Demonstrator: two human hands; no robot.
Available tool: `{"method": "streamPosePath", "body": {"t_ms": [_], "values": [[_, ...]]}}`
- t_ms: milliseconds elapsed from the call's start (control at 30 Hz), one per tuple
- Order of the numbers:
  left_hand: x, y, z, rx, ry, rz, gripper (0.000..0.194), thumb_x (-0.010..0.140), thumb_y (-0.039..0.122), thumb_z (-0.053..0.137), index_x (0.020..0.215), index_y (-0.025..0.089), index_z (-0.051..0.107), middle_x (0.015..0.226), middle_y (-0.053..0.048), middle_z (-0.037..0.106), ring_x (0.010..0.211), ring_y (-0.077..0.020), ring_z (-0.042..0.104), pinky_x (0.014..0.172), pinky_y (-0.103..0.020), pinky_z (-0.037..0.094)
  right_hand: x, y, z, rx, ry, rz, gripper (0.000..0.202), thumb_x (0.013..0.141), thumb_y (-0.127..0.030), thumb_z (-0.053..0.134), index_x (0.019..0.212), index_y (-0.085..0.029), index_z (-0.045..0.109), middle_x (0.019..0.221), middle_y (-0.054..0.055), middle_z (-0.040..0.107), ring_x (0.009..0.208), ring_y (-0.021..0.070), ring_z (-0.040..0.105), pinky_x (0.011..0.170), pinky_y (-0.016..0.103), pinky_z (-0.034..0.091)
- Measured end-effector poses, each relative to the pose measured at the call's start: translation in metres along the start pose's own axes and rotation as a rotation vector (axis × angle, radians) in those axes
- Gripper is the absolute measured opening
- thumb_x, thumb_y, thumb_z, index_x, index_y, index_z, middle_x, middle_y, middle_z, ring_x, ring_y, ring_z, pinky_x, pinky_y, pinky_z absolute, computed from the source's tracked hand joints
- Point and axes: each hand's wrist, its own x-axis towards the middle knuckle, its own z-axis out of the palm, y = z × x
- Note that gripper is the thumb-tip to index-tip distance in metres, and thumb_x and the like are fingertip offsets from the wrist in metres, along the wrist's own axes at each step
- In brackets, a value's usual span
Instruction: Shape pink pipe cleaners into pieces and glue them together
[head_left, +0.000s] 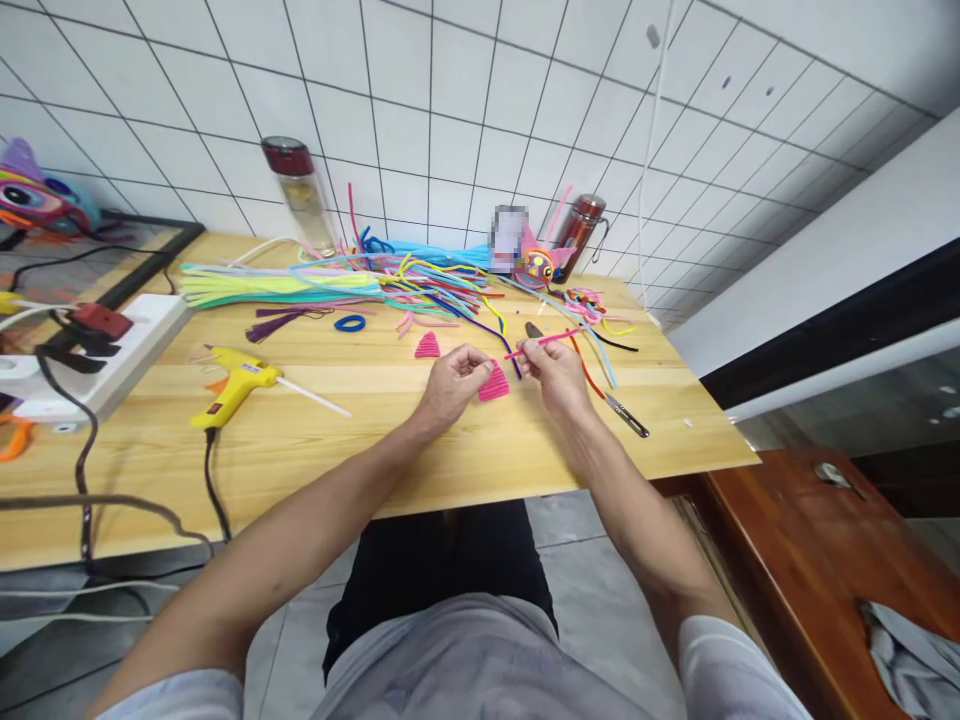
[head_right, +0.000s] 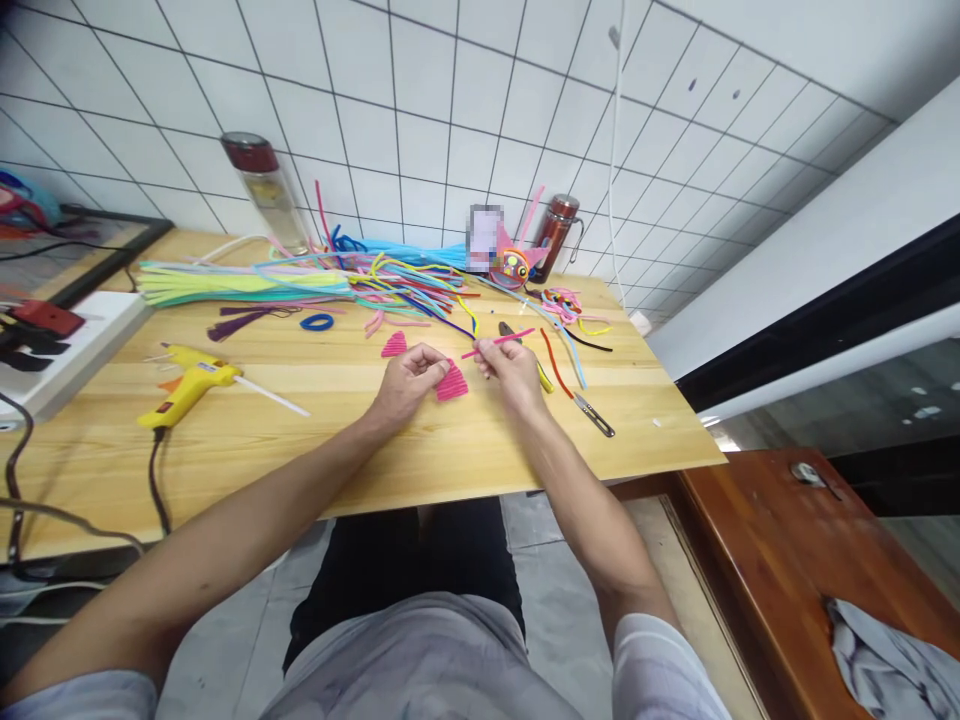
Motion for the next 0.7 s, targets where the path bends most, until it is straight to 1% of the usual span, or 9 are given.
{"method": "streamPosePath", "body": {"t_ms": [33,100,200,267,367,467,500,600,700], "values": [[0.0,0.0,0.0,-0.007,-0.004,-0.001,0.023,0.076,0.039,0.077,0.078,0.018,0.067,0.07,0.002,0.065,0.065,-0.0111,0.055,0.066,-0.025,0.045,0.004,0.002,-0.002,0.072,-0.023,0.074,0.056,0.073,-0.075,0.082,0.08,-0.02,0.074,0.07,0.003,0.072,0.057,0.014,0.06,0.058,0.03,0.051],[0.001,0.0,0.0,-0.028,0.008,-0.006,0.024,0.075,0.039,0.078,0.077,0.018,0.066,0.07,0.002,0.065,0.064,-0.0108,0.055,0.066,-0.025,0.045,0.01,0.004,-0.007,0.123,-0.057,0.119,0.06,0.067,-0.075,0.086,0.083,-0.019,0.074,0.07,0.002,0.071,0.056,0.0122,0.058,0.057,0.027,0.05],[0.006,-0.005,-0.003,-0.045,0.059,-0.038,0.024,0.074,0.039,0.078,0.076,0.019,0.066,0.067,0.003,0.063,0.06,-0.0102,0.053,0.062,-0.025,0.043,0.021,0.004,-0.029,0.042,-0.073,0.069,0.059,0.07,-0.077,0.082,0.081,-0.02,0.071,0.069,0.001,0.069,0.057,0.0129,0.059,0.057,0.027,0.048],[0.009,-0.009,-0.006,-0.045,0.102,-0.08,0.023,0.074,0.039,0.077,0.076,0.019,0.065,0.063,0.004,0.06,0.057,-0.0102,0.051,0.057,-0.024,0.041,0.033,0.004,-0.055,-0.052,-0.05,0.049,0.06,0.075,-0.08,0.075,0.076,-0.021,0.067,0.067,0.002,0.067,0.056,0.0134,0.057,0.055,0.027,0.046],[0.012,-0.012,-0.009,-0.051,0.149,-0.125,0.023,0.075,0.039,0.078,0.075,0.021,0.064,0.061,0.004,0.059,0.054,-0.0104,0.05,0.053,-0.025,0.04,0.052,0.008,-0.108,-0.37,0.066,0.08,0.055,0.081,-0.074,0.069,0.073,-0.019,0.066,0.062,0.001,0.064,0.054,0.0129,0.052,0.056,0.027,0.041],[0.012,-0.01,-0.009,-0.075,0.144,-0.132,0.02,0.076,0.035,0.078,0.074,0.021,0.064,0.063,0.003,0.06,0.054,-0.0101,0.05,0.054,-0.025,0.041,0.059,0.014,-0.157,-0.899,0.176,0.259,0.036,0.091,-0.049,0.059,0.077,-0.018,0.072,0.067,0.002,0.069,0.063,0.0155,0.058,0.067,0.029,0.044],[0.012,-0.009,-0.009,-0.083,0.138,-0.135,0.019,0.076,0.034,0.078,0.075,0.02,0.064,0.064,0.003,0.061,0.054,-0.0101,0.051,0.054,-0.025,0.041,0.059,0.015,-0.17,-0.974,0.192,0.31,0.031,0.09,-0.042,0.061,0.075,-0.018,0.072,0.069,0.005,0.071,0.066,0.0175,0.061,0.07,0.031,0.044],[0.012,-0.008,-0.008,-0.098,0.128,-0.143,0.017,0.077,0.032,0.078,0.075,0.02,0.065,0.065,0.003,0.061,0.054,-0.0101,0.051,0.053,-0.025,0.042,0.051,0.02,-0.193,-1.093,0.214,0.416,0.023,0.086,-0.032,0.064,0.073,-0.017,0.075,0.077,0.013,0.075,0.077,0.0254,0.067,0.075,0.037,0.044],[0.013,-0.008,-0.009,-0.099,0.134,-0.15,0.02,0.077,0.033,0.079,0.075,0.02,0.064,0.063,0.003,0.061,0.053,-0.0101,0.051,0.053,-0.025,0.042,0.043,0.021,-0.192,-1.195,0.237,0.441,0.018,0.082,-0.029,0.069,0.084,-0.014,0.08,0.098,0.023,0.079,0.097,0.0352,0.071,0.084,0.043,0.047]]}}
